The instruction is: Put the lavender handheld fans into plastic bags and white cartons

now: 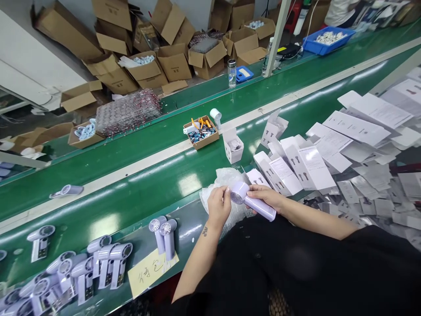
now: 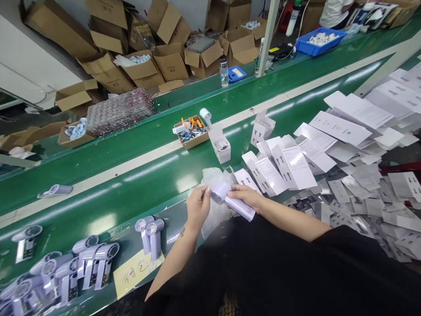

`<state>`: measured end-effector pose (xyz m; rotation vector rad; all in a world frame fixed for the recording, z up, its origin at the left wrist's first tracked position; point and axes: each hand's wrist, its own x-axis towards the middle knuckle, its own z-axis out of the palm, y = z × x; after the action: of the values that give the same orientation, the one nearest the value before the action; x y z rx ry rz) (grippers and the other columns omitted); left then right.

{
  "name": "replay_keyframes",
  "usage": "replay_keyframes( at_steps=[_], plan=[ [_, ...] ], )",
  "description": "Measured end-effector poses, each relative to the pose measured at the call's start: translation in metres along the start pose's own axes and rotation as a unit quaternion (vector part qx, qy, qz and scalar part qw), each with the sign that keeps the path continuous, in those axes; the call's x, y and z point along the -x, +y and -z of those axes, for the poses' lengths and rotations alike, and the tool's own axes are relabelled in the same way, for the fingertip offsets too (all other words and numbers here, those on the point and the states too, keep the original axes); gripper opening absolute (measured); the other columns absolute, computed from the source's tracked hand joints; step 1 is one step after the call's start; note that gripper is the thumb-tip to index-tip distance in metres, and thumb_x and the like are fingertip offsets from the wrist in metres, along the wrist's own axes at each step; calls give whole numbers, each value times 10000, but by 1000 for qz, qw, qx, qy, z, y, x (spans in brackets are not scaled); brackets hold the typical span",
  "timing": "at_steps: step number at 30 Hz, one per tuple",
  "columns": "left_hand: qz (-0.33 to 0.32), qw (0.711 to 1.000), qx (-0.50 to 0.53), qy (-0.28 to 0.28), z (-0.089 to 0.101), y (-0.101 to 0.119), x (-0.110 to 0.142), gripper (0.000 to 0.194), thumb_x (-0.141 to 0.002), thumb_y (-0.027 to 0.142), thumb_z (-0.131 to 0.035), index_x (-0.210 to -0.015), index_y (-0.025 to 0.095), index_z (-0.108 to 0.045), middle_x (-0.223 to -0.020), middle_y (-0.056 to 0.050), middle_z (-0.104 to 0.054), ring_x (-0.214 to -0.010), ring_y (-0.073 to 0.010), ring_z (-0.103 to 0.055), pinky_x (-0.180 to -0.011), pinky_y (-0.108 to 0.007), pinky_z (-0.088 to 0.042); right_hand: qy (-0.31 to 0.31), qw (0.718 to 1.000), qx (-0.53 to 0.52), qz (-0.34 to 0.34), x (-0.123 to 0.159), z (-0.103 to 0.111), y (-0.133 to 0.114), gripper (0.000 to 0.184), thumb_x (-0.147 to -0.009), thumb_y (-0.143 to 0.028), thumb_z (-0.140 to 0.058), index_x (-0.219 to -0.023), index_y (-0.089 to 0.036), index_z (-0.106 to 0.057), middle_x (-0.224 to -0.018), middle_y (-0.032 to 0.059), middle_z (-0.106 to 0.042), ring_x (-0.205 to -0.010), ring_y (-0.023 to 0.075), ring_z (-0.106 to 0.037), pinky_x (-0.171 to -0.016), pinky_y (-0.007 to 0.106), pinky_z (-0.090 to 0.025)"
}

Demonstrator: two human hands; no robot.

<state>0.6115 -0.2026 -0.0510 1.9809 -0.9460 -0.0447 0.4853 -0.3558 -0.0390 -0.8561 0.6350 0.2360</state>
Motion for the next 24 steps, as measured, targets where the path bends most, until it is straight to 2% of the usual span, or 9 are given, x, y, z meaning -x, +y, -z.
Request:
replay_keyframes(
  at_steps=[4, 8, 13, 15, 17, 19, 20, 21, 24],
  plan=[
    [-186, 975, -107, 65, -5, 1, 12, 128, -873, 145, -512, -955, 132, -610, -708, -58, -607, -666, -161, -562, -640, -286, -434, 18, 1000, 11, -3, 12, -6, 11, 276, -782, -292, -656, -970, -157, -506, -735, 61, -658, -654, 199, -664, -466, 280, -552],
    [-358, 923, -137, 14, -6, -3, 9, 195, -852, 132, -549, -1044, 120, -582, -655, -37, -551, -636, -167, -546, -605, -299, -436, 29, 1000, -7, 9, 23, -3, 15, 370, -786, -286, -658, -1091, -182, -477, -785, 49, -657, -653, 201, -669, -469, 289, -552],
    [-346, 928, -134, -21, -4, 10, 33, 233, -876, 132, -519, -1102, 121, -576, -645, -42, -551, -632, -169, -570, -587, -321, -467, 43, 996, -35, 71, 36, -2, 20, 538, -757, -239, -694, -1235, -229, -447, -896, 27, -633, -646, 182, -660, -488, 315, -563],
    [-316, 940, -120, -41, 22, 13, 49, 220, -915, 208, -482, -1086, 143, -604, -686, -72, -589, -659, -170, -595, -592, -339, -479, 58, 994, -48, 81, 37, -5, 26, 464, -760, -217, -682, -1178, -218, -480, -862, 9, -623, -609, 163, -645, -482, 300, -556],
    [-307, 944, -109, -58, 70, 3, 64, 305, -966, 296, -374, -1067, 161, -628, -732, -93, -619, -683, -167, -617, -599, -364, -478, 68, 993, -66, 76, 36, -9, 33, 361, -773, -191, -658, -1096, -201, -495, -759, -10, -611, -549, 147, -620, -468, 275, -537],
    [-303, 946, -105, -50, 130, -26, 80, 457, -1001, 281, -195, -1077, 155, -628, -701, -75, -612, -654, -157, -623, -588, -389, -453, 88, 989, -100, 59, 34, -9, 37, 286, -792, -173, -632, -1035, -197, -482, -670, -28, -592, -505, 143, -599, -461, 266, -526],
    [-302, 946, -104, -53, 159, -47, 88, 433, -993, 302, -221, -1062, 243, -645, -675, -48, -616, -626, -169, -617, -580, -399, -466, 99, 987, -120, 36, 34, -8, 38, 245, -811, -176, -614, -1014, -191, -477, -645, -30, -586, -495, 142, -594, -467, 267, -530],
    [-314, 937, -110, -107, 183, -70, 96, 349, -979, 318, -301, -1111, 332, -624, -708, -24, -642, -652, -178, -620, -595, -403, -479, 108, 984, -138, 3, 35, -5, 38, 200, -837, -190, -592, -1000, -181, -476, -638, -23, -588, -490, 140, -592, -472, 267, -535],
    [-273, 954, -77, -100, 215, -124, 109, 285, -937, 391, -411, -1154, 431, -592, -759, 7, -674, -719, -209, -613, -680, -433, -491, 104, 976, -159, -105, 40, 5, 38, 146, -913, -246, -513, -1003, -133, -494, -709, 42, -634, -518, 134, -618, -477, 234, -542]
  ],
)
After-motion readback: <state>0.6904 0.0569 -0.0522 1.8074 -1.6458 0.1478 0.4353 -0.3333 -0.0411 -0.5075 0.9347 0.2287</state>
